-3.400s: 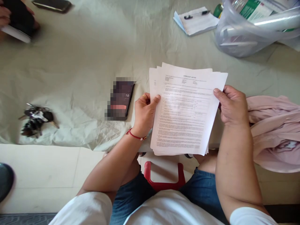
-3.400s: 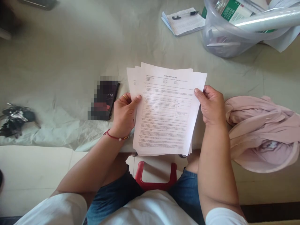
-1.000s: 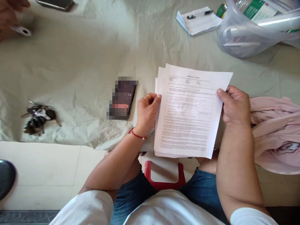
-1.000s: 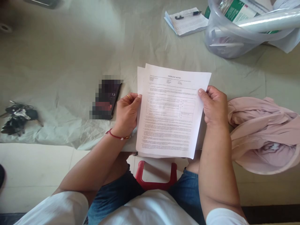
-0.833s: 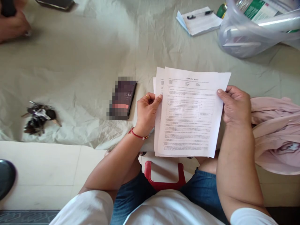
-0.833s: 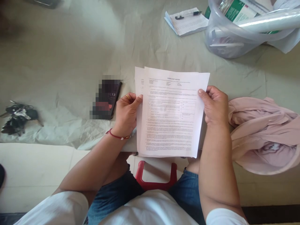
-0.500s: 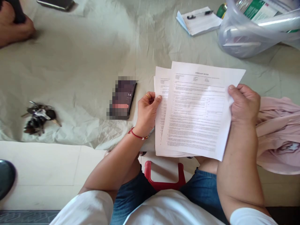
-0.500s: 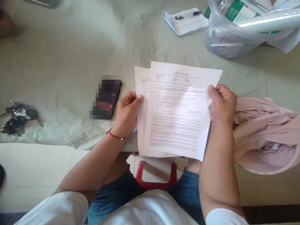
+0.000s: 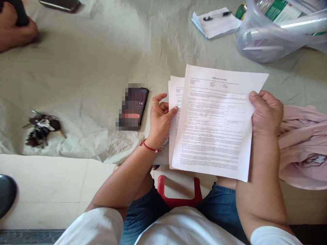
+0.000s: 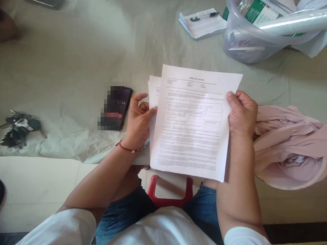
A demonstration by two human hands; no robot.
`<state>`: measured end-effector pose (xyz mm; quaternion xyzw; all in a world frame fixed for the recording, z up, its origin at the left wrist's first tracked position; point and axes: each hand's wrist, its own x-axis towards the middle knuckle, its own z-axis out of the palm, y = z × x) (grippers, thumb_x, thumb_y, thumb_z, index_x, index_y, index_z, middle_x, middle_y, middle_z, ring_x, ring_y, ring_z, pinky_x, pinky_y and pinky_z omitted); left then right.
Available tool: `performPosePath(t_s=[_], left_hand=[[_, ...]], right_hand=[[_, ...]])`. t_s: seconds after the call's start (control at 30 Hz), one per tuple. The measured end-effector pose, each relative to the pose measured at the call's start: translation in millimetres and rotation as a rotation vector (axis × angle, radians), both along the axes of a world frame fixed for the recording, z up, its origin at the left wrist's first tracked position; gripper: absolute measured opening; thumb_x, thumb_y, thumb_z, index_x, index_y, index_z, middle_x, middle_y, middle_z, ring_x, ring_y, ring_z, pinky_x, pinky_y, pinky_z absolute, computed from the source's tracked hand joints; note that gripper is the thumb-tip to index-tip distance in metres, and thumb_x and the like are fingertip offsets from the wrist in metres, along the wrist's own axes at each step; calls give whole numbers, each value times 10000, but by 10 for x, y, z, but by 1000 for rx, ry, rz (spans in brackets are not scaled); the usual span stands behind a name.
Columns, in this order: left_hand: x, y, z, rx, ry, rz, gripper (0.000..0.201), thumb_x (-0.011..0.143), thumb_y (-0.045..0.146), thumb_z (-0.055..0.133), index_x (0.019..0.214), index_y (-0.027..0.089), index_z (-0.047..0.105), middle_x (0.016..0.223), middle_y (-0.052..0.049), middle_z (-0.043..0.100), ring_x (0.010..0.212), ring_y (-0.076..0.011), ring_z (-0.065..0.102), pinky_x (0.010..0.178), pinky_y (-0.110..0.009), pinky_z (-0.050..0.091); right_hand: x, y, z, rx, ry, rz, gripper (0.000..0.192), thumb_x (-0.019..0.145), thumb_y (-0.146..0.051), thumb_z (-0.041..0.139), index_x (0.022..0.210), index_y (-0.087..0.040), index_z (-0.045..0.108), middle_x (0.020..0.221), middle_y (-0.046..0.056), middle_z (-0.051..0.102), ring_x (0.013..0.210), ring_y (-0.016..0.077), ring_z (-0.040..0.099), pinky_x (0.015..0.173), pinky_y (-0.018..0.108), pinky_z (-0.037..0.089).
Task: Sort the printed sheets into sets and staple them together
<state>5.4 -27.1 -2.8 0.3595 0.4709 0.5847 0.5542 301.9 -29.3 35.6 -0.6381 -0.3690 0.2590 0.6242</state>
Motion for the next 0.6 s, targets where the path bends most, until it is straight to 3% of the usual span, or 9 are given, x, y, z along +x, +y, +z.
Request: performPosePath(t_s=[0.1,0.27,0.47,0.6], left_hand=[[2,4,-14,-21,-3,-8,613,764,370,1056,1235,281,675,860,43,685,820,-168,718,771,-287,572],[30,0,-28,-28,-30,-52,364,804,354,982,1034,229,730,1023,-44,816,933,-195,778,846,-312,618],[44,-9,10,-53,-63,-46,287,787,291,960,947,233,728,952,-20,811,852,-171,744,780,-290,601],[46,-21,25,-61,-23,-23,311,885,451,936,918,246,705,912,-13,773,835,-178,720,753,-298,587]], right_hand=[[10,8,-27,4,-83,4,312,725,-471,932,764,-224,746,774,-21,703,711,151,575,697,311,499],[-14,30,-65,33,-136,38,262,767,-448,888,787,-219,763,735,-37,668,693,144,550,698,314,471],[-91,39,-66,53,-158,59,231,802,-407,880,772,-213,757,711,-41,651,665,128,497,650,296,401],[-126,35,-61,39,-260,76,287,846,-464,886,777,-221,750,669,-48,587,649,134,448,612,303,356]])
